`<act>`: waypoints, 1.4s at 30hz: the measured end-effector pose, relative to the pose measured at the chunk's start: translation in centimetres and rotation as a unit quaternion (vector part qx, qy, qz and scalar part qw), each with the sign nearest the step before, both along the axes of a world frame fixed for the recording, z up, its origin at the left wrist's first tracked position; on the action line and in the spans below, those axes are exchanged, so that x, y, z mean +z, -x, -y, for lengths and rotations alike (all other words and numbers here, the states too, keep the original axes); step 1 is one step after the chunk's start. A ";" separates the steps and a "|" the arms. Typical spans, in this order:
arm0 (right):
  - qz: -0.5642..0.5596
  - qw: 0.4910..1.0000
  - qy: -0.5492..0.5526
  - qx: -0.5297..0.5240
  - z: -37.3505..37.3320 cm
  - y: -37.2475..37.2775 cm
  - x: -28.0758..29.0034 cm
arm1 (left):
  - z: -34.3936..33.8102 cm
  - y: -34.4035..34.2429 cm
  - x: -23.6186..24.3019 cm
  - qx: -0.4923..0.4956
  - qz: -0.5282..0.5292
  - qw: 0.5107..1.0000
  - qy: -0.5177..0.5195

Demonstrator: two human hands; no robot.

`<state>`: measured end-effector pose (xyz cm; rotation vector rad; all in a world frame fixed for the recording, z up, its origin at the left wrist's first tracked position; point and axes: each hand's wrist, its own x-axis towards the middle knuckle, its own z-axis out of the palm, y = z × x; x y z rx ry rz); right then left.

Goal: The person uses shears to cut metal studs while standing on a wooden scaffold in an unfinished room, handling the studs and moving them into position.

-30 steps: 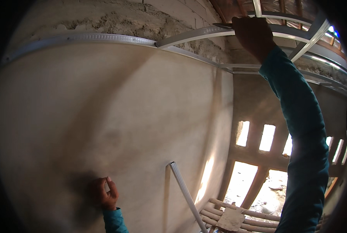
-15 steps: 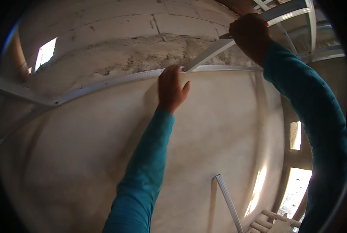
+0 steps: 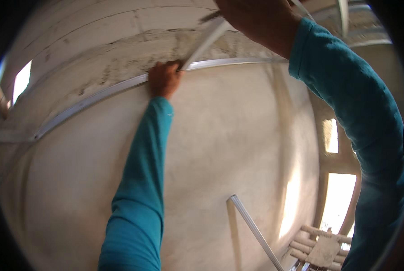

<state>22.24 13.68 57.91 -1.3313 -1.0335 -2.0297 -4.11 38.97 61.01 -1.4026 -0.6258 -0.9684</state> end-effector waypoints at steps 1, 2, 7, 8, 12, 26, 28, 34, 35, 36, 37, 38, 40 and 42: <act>0.053 0.996 -0.078 0.009 1.2 -0.5 -0.5 | 0.9 0.5 0.5 0.022 0.011 1.000 -0.005; 0.110 0.982 -0.154 0.009 2.4 -1.3 -1.2 | 1.6 0.2 0.7 0.023 0.006 1.000 -0.018; 0.028 0.983 -0.158 0.094 4.8 -4.0 -7.8 | 2.0 -1.5 -1.5 0.017 0.002 1.000 0.006; 0.031 0.970 -0.120 0.210 5.3 -4.6 -9.2 | 2.6 -1.4 -1.3 0.030 0.002 1.000 -0.001; -0.031 0.885 -0.083 0.458 1.9 -7.8 -12.6 | 2.4 -1.9 -1.2 0.026 -0.003 1.000 -0.015; -0.207 0.644 -0.127 0.726 0.7 -9.3 -3.6 | 0.3 -5.9 -1.6 0.016 0.031 0.997 -0.062; -0.167 0.636 -0.181 0.731 -1.2 -8.8 -2.7 | -1.5 -4.4 -1.8 -0.009 0.028 0.994 -0.101; -0.229 0.579 -0.197 0.757 -1.6 -6.1 -2.8 | 0.0 -3.1 -2.1 -0.011 0.040 0.998 -0.053; -0.224 0.591 -0.219 0.743 -1.4 -5.9 -2.6 | -0.2 -3.5 -2.2 -0.015 0.038 0.998 -0.045; -0.221 0.597 -0.224 0.738 -1.4 -6.0 -2.2 | 0.5 -3.9 -2.2 -0.011 0.045 0.999 -0.019; -0.241 0.570 -0.225 0.753 -1.5 -6.3 -1.8 | 0.6 -4.7 -2.4 -0.025 0.043 0.999 -0.019; -0.251 0.560 -0.228 0.756 -1.8 -6.6 -1.6 | 0.6 -5.5 -2.6 -0.024 0.049 0.998 -0.013; -0.257 0.497 -0.210 0.802 -2.1 -5.5 -1.1 | 0.9 -4.6 -2.4 -0.007 0.059 0.998 -0.007; -0.241 0.460 -0.200 0.831 -2.3 -4.7 -0.9 | 1.0 -4.3 -2.4 0.002 0.059 0.998 -0.010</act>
